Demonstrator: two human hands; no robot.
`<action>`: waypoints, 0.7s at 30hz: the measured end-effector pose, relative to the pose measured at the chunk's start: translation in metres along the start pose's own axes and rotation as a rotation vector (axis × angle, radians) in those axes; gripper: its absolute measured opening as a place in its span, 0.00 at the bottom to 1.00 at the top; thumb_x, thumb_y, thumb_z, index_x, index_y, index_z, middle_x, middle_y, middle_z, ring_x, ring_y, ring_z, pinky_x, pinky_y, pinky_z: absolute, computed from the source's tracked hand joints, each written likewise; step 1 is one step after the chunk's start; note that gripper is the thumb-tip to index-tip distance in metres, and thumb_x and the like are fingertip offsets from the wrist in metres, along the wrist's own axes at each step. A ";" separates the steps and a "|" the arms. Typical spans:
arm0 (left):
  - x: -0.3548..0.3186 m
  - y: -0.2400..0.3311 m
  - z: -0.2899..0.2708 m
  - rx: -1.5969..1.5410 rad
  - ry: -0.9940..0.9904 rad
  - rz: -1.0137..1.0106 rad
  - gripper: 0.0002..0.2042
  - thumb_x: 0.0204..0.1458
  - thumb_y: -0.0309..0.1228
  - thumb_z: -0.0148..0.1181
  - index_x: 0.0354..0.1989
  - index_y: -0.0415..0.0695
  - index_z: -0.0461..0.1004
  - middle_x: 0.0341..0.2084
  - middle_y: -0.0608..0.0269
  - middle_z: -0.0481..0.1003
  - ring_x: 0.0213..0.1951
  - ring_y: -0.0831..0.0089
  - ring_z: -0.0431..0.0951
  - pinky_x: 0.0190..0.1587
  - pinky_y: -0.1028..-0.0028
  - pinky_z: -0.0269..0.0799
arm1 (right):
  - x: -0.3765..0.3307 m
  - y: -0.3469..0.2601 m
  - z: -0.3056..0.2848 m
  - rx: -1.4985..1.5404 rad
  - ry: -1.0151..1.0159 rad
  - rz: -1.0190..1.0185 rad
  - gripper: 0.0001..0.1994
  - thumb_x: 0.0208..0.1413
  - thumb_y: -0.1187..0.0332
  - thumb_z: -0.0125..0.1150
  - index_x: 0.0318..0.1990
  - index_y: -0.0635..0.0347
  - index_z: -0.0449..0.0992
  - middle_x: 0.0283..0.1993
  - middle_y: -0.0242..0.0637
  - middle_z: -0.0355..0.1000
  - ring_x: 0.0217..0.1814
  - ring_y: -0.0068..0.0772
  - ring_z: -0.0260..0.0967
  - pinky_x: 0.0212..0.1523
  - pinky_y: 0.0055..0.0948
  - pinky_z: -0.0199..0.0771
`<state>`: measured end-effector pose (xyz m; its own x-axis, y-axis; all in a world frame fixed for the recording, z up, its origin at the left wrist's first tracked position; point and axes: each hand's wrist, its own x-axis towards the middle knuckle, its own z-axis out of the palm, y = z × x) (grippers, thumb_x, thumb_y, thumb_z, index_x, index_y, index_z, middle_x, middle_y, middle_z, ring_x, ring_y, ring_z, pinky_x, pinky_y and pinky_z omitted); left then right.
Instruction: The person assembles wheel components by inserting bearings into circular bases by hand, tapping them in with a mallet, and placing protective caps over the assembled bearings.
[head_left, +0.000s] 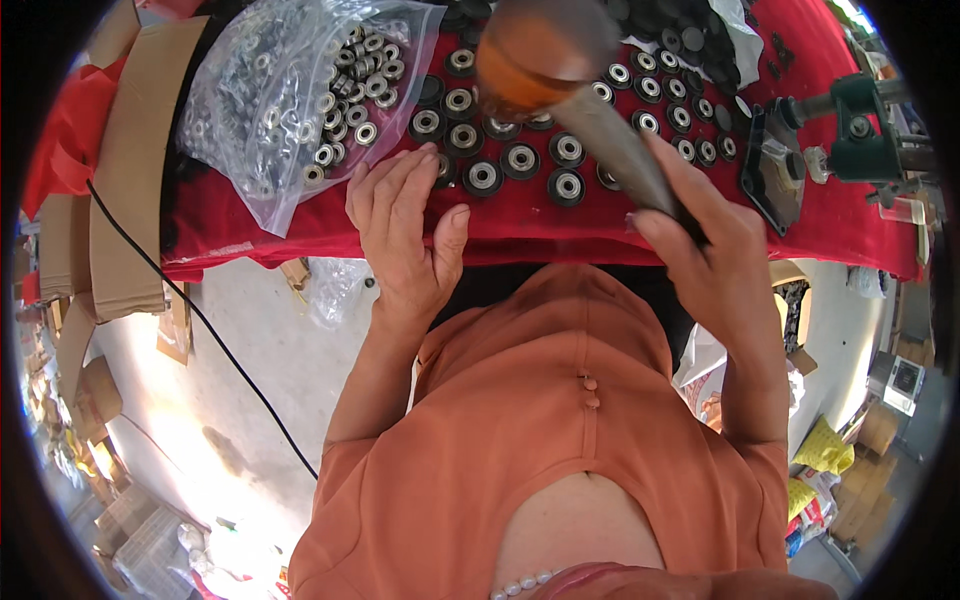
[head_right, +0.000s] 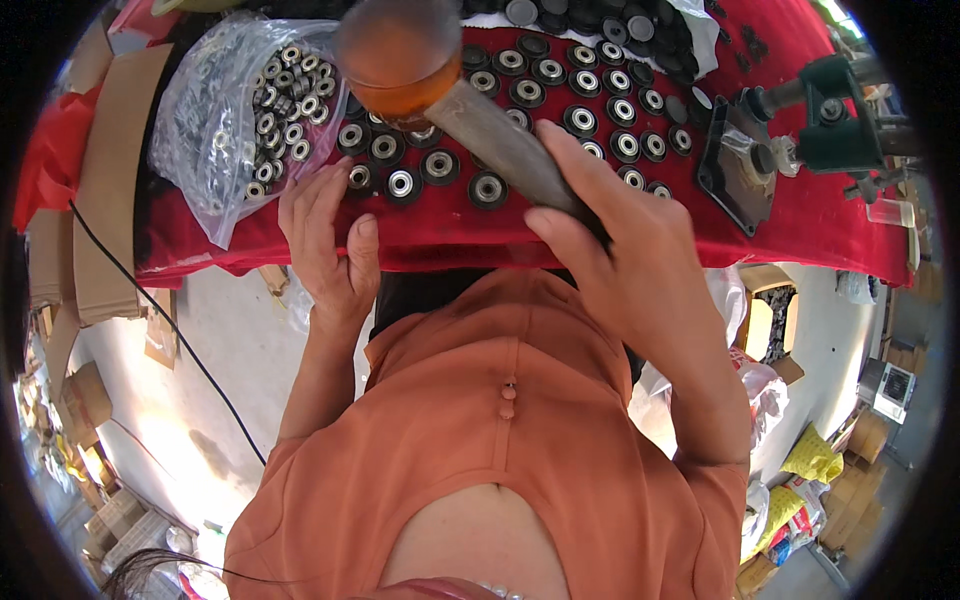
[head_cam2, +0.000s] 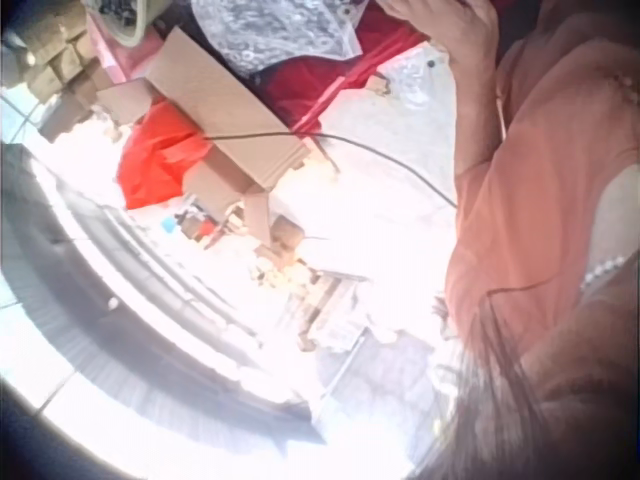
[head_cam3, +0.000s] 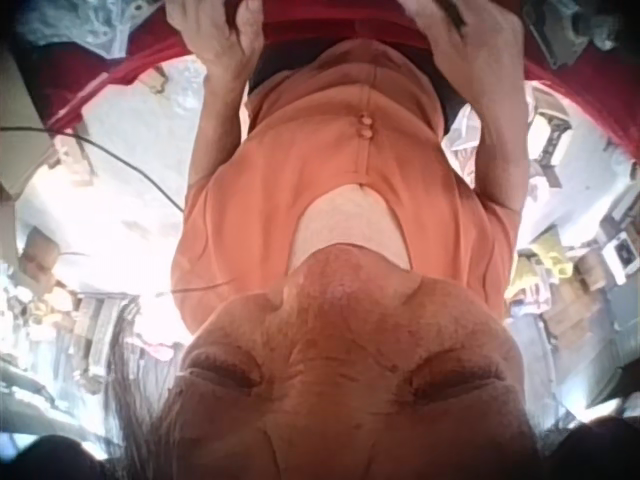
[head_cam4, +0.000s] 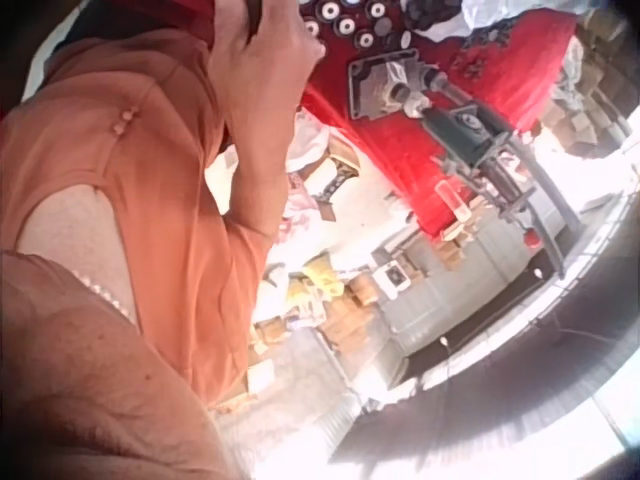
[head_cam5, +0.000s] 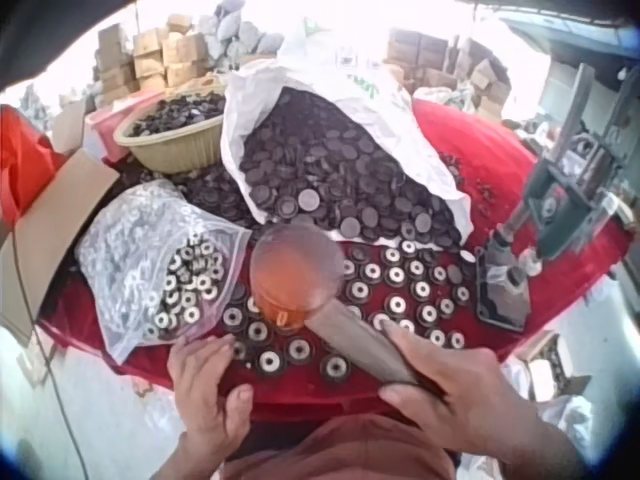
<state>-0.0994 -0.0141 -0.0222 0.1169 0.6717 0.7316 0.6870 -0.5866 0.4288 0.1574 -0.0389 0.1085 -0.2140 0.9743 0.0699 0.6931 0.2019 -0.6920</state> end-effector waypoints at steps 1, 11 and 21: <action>-0.002 0.000 -0.001 -0.007 0.008 -0.004 0.20 0.60 0.37 0.61 0.56 0.37 0.72 0.53 0.51 0.77 0.54 0.51 0.73 0.62 0.51 0.60 | -0.006 -0.007 -0.002 0.038 0.042 0.039 0.25 0.60 0.66 0.67 0.63 0.63 0.71 0.42 0.58 0.76 0.37 0.60 0.76 0.39 0.36 0.76; -0.006 -0.001 0.000 -0.061 0.069 -0.009 0.23 0.62 0.38 0.59 0.58 0.33 0.70 0.54 0.47 0.76 0.54 0.50 0.72 0.61 0.55 0.63 | -0.015 0.001 0.011 0.030 -0.037 0.015 0.28 0.58 0.69 0.68 0.66 0.62 0.69 0.44 0.56 0.77 0.39 0.56 0.78 0.41 0.34 0.76; -0.021 -0.007 0.014 -0.321 0.317 -0.067 0.32 0.65 0.41 0.54 0.68 0.28 0.56 0.63 0.40 0.63 0.63 0.52 0.64 0.66 0.56 0.59 | -0.002 -0.007 0.022 0.025 0.038 -0.352 0.29 0.56 0.69 0.69 0.66 0.60 0.69 0.40 0.55 0.77 0.37 0.56 0.77 0.38 0.40 0.77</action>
<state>-0.0962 -0.0182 -0.0480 -0.1797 0.5708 0.8012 0.4225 -0.6907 0.5869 0.1375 -0.0449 0.0975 -0.4106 0.8487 0.3333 0.5644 0.5237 -0.6381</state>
